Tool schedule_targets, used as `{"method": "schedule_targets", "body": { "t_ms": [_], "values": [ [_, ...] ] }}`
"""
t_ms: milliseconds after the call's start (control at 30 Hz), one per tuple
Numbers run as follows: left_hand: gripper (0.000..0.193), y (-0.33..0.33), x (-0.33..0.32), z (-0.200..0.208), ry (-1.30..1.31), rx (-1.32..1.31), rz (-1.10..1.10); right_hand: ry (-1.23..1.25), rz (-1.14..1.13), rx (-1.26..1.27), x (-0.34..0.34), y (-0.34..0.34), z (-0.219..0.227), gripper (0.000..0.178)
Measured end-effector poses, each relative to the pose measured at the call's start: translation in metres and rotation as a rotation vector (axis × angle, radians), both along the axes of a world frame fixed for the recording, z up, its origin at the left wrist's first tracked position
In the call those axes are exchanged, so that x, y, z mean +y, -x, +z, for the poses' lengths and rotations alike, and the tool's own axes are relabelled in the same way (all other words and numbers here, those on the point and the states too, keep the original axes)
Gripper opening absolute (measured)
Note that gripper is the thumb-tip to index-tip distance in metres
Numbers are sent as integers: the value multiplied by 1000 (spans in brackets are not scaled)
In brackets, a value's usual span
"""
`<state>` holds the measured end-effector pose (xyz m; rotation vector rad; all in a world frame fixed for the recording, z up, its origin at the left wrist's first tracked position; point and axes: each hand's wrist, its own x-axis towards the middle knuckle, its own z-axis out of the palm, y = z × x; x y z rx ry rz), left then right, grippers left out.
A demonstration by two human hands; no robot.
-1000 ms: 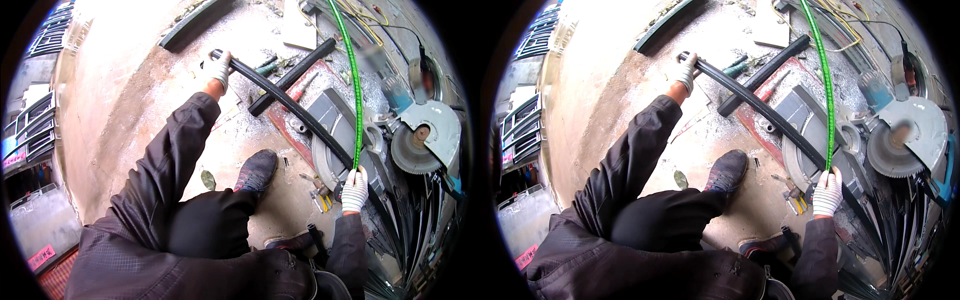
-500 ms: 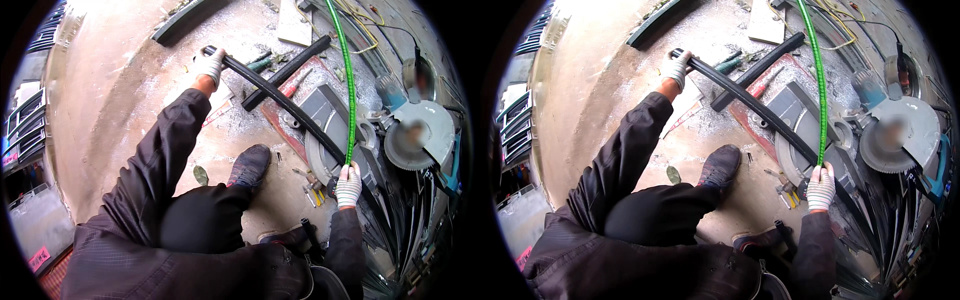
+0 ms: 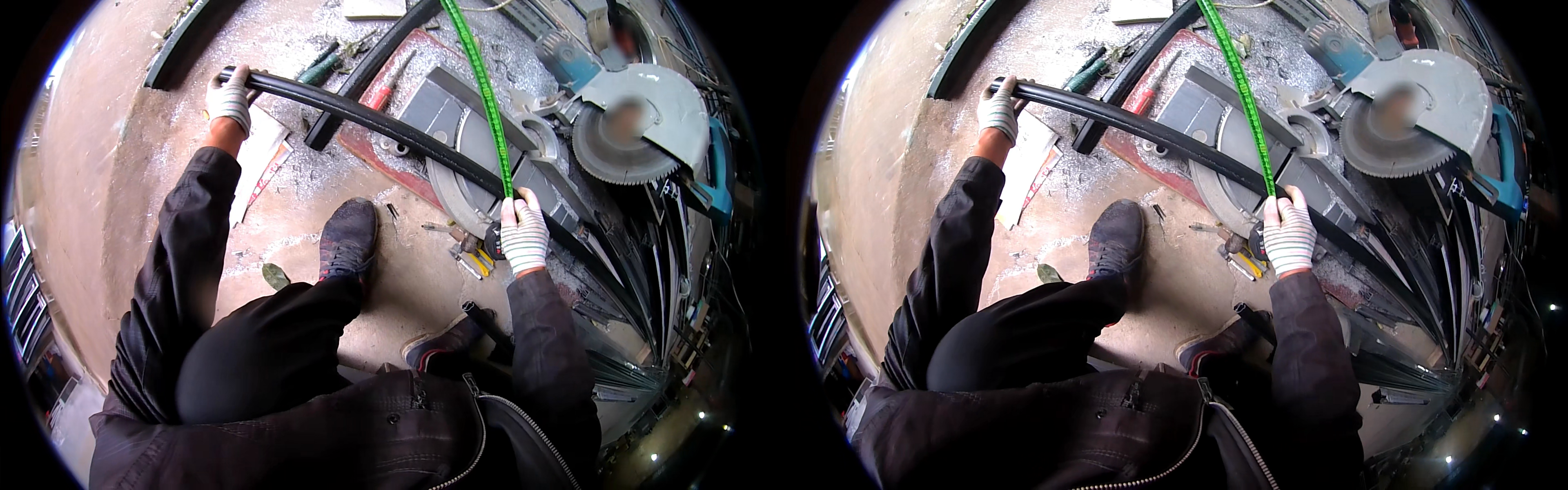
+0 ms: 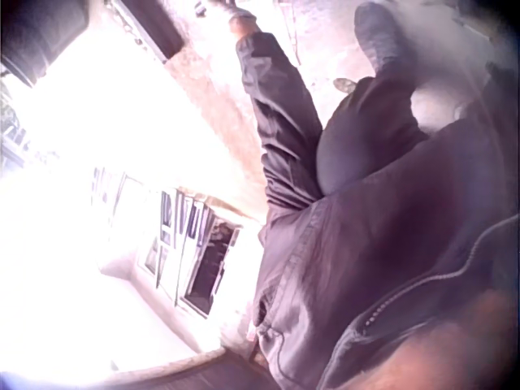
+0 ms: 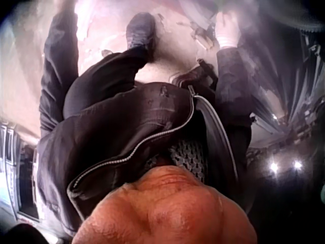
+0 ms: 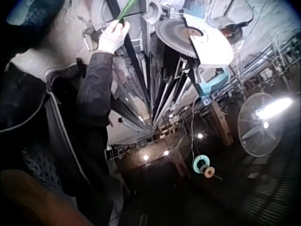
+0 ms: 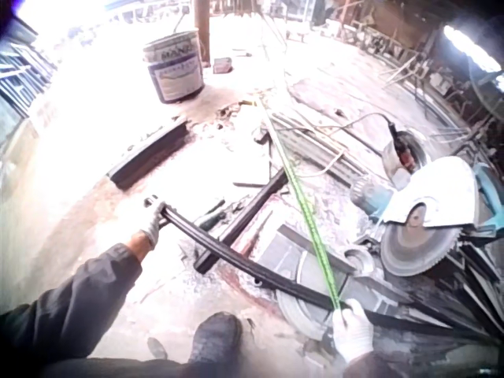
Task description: The person measures a black metal profile with a green tape measure, marks it with a pen, and cuts it using a chop saw. The person repeats this process for multiple pieces, inspecting the cut ends after each cut.
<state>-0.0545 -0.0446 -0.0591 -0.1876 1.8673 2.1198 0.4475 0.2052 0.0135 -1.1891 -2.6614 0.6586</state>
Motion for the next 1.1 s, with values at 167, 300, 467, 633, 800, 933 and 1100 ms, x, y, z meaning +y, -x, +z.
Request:
{"method": "schedule_targets", "body": {
  "t_ms": [167,300,467,633,800,933,1100],
  "values": [
    [34,-2,-5,4,-30,-8,4,56,-7,-12,-2,1,1,25],
    [32,-4,-2,9,-20,-15,-4,16,13,-7,-1,-1,3,25],
    [26,1,3,12,4,4,-16,85,-21,-16,-1,1,7,24],
    [25,1,5,13,-37,-14,-48,39,3,-6,-2,3,7,24],
    [24,6,-2,13,-31,-24,-54,47,17,20,-7,6,6,24],
    [25,10,-3,9,-45,-32,-68,21,34,4,-5,4,6,24],
    [23,11,-2,5,-33,-27,-68,40,28,13,-4,0,3,24]
  ]
}}
